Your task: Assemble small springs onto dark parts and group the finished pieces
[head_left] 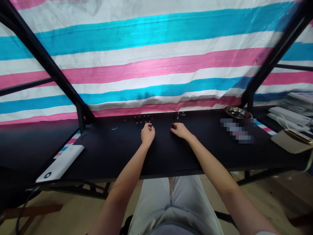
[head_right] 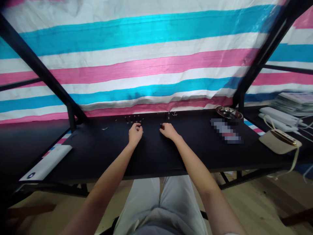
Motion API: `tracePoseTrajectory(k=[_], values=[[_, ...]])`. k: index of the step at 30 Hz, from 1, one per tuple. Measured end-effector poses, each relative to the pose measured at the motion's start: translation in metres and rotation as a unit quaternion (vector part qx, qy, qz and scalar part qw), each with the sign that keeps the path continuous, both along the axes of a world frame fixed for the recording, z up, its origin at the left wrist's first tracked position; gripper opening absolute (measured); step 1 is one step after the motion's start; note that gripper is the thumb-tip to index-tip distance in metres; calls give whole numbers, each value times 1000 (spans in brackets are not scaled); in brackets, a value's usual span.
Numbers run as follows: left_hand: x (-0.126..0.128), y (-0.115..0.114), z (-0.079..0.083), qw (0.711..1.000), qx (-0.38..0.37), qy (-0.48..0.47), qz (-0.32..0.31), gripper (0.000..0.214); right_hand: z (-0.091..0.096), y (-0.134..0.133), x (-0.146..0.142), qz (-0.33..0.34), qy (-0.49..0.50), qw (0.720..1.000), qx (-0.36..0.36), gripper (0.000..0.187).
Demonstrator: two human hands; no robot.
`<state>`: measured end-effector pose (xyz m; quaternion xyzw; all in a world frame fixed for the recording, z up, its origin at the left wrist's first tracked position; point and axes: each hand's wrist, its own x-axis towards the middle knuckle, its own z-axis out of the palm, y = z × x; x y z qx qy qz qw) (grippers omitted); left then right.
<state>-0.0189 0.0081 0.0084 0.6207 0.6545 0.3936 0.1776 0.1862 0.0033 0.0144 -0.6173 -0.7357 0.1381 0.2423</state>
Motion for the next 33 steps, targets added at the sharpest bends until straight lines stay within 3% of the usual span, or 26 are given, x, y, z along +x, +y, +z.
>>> tracePoseTrajectory(k=[5, 13, 24, 33], values=[[-8, 8, -1, 998, -63, -5, 9, 21, 16, 22, -10, 43, -68, 996, -48, 10], [-7, -1, 5, 996, -39, 73, -34, 25, 36, 57, -52, 70, -52, 995, -56, 16], [-1, -12, 12, 977, -92, 178, -67, 16, 13, 99, -94, 8, 12, 998, -57, 22], [0, -10, 6, 978, -79, 173, -84, 17, -3, 97, -107, -43, -54, 995, -66, 27]])
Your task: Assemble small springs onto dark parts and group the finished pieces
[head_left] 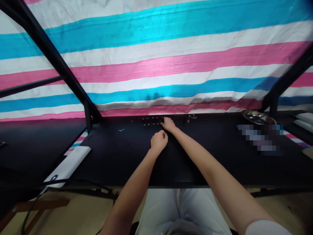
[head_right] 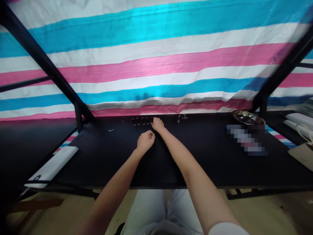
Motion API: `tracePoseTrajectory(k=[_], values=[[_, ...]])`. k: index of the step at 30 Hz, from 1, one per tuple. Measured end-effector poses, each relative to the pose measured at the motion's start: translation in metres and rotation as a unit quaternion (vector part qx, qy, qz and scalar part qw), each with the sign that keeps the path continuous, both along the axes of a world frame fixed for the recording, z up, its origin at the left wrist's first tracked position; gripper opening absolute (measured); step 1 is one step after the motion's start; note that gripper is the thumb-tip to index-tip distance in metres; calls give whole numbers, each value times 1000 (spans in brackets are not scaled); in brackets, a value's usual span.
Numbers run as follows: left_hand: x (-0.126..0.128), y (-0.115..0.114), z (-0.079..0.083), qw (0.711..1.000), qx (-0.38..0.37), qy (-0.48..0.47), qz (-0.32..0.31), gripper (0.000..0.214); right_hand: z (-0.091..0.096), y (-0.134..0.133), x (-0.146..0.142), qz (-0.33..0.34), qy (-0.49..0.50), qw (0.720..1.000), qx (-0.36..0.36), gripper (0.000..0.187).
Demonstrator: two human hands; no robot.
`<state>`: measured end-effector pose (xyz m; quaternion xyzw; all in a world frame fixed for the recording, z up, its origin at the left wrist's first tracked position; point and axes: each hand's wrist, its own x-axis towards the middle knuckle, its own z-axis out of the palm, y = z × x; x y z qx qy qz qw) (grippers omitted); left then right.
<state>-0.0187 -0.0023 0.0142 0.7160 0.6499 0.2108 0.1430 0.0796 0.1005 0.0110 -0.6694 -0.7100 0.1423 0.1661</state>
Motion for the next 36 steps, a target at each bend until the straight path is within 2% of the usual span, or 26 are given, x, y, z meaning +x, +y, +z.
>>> tracePoseTrajectory(k=[12, 17, 24, 31, 36], values=[[-1, 1, 2, 1000, -2, -25, 2, 16, 6, -7, 5, 5, -7, 1000, -16, 32], [0, 0, 3, 1000, 6, -29, -9, 16, 5, -17, 19, 23, -11, 1000, -8, 25], [1, -2, 3, 999, 27, -22, -42, 19, 5, -43, 68, 30, 33, 998, 37, 17], [12, -5, 0, 996, 25, -15, -86, 17, -10, -53, 131, -84, 71, 991, 82, 15], [35, -12, -6, 982, 73, 6, -174, 21, -26, -45, 153, -120, 114, 978, 126, 26]])
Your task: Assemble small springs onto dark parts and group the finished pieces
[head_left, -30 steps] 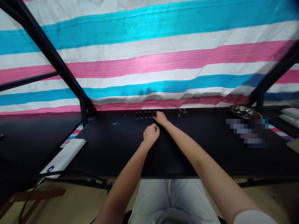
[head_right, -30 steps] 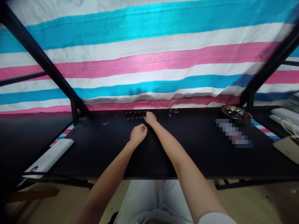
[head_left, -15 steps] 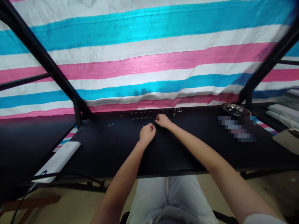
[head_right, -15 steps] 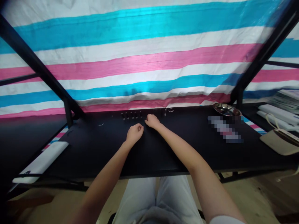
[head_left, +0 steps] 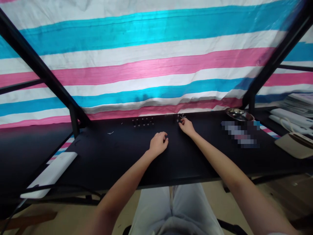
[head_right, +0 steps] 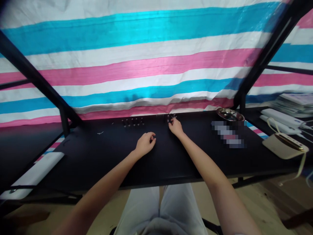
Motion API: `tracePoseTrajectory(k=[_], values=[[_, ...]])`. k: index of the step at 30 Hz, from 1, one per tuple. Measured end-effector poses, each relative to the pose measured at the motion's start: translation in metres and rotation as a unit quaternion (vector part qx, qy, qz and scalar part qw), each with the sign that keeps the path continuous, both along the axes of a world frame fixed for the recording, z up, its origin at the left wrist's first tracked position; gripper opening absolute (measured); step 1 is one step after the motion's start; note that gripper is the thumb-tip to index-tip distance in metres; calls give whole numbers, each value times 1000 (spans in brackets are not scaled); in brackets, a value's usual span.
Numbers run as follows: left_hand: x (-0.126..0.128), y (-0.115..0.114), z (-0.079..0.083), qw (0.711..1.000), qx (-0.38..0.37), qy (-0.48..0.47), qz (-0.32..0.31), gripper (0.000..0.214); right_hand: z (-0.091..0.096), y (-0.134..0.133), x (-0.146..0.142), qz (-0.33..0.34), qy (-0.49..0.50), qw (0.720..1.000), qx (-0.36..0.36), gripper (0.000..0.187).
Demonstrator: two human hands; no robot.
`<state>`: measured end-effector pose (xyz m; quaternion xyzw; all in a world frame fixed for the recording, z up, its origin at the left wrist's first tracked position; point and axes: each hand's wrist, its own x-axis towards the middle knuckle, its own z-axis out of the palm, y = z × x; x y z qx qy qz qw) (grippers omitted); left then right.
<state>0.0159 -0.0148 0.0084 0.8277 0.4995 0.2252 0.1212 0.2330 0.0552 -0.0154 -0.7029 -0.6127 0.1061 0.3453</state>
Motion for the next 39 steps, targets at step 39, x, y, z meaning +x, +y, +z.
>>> tracePoseTrajectory(k=[39], values=[[74, 73, -11, 991, 98, 46, 83, 16, -19, 26, 10, 60, -6, 996, 63, 11]])
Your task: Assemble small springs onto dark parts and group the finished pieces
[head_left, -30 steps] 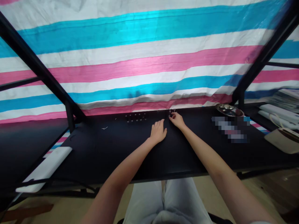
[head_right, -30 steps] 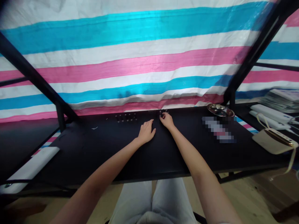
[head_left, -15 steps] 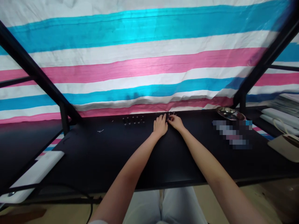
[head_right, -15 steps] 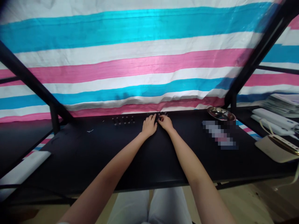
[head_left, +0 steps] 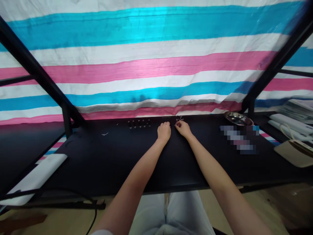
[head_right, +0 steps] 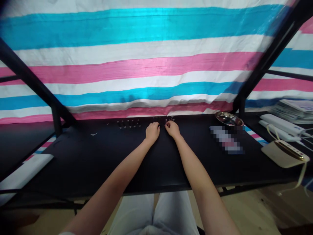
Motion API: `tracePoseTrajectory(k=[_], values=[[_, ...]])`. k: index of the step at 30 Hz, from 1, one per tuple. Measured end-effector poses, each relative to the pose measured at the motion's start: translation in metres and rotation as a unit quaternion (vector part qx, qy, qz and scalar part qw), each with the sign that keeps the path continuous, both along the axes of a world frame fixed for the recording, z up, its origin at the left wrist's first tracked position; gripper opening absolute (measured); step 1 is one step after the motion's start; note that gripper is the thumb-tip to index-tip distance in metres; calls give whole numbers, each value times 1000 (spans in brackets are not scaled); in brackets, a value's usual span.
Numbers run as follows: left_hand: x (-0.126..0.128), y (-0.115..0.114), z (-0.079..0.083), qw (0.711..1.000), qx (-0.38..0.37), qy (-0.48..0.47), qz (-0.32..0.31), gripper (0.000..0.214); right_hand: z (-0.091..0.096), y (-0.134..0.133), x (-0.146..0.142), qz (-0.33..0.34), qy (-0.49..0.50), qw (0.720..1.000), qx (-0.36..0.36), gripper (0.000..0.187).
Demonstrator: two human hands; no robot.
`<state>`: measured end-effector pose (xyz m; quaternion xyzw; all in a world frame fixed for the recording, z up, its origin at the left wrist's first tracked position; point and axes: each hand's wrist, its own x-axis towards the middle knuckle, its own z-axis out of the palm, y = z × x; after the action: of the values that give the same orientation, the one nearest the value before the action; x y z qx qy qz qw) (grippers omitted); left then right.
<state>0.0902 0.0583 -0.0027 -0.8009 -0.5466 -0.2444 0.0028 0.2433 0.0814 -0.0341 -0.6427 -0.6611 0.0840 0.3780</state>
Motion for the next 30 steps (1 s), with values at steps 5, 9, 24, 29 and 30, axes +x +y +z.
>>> tracePoseTrajectory(k=[5, 9, 24, 29, 30], values=[[-10, -7, -1, 996, 21, -72, -54, 15, 1, -11, 0, 8, -1, 1000, 8, 11], [-20, -23, 0, 982, 31, -118, -145, 14, 1, -23, 0, 22, 33, 999, 12, 11], [-53, -43, 0, 873, -57, -483, -34, 17, 29, -79, -30, 25, -61, 997, 31, 11], [-48, -51, 8, 891, -45, -440, -103, 17, 38, -84, -32, -5, -125, 992, 18, 11], [-47, -53, 10, 896, -41, -427, -116, 17, 40, -85, -32, -8, -137, 990, 16, 11]])
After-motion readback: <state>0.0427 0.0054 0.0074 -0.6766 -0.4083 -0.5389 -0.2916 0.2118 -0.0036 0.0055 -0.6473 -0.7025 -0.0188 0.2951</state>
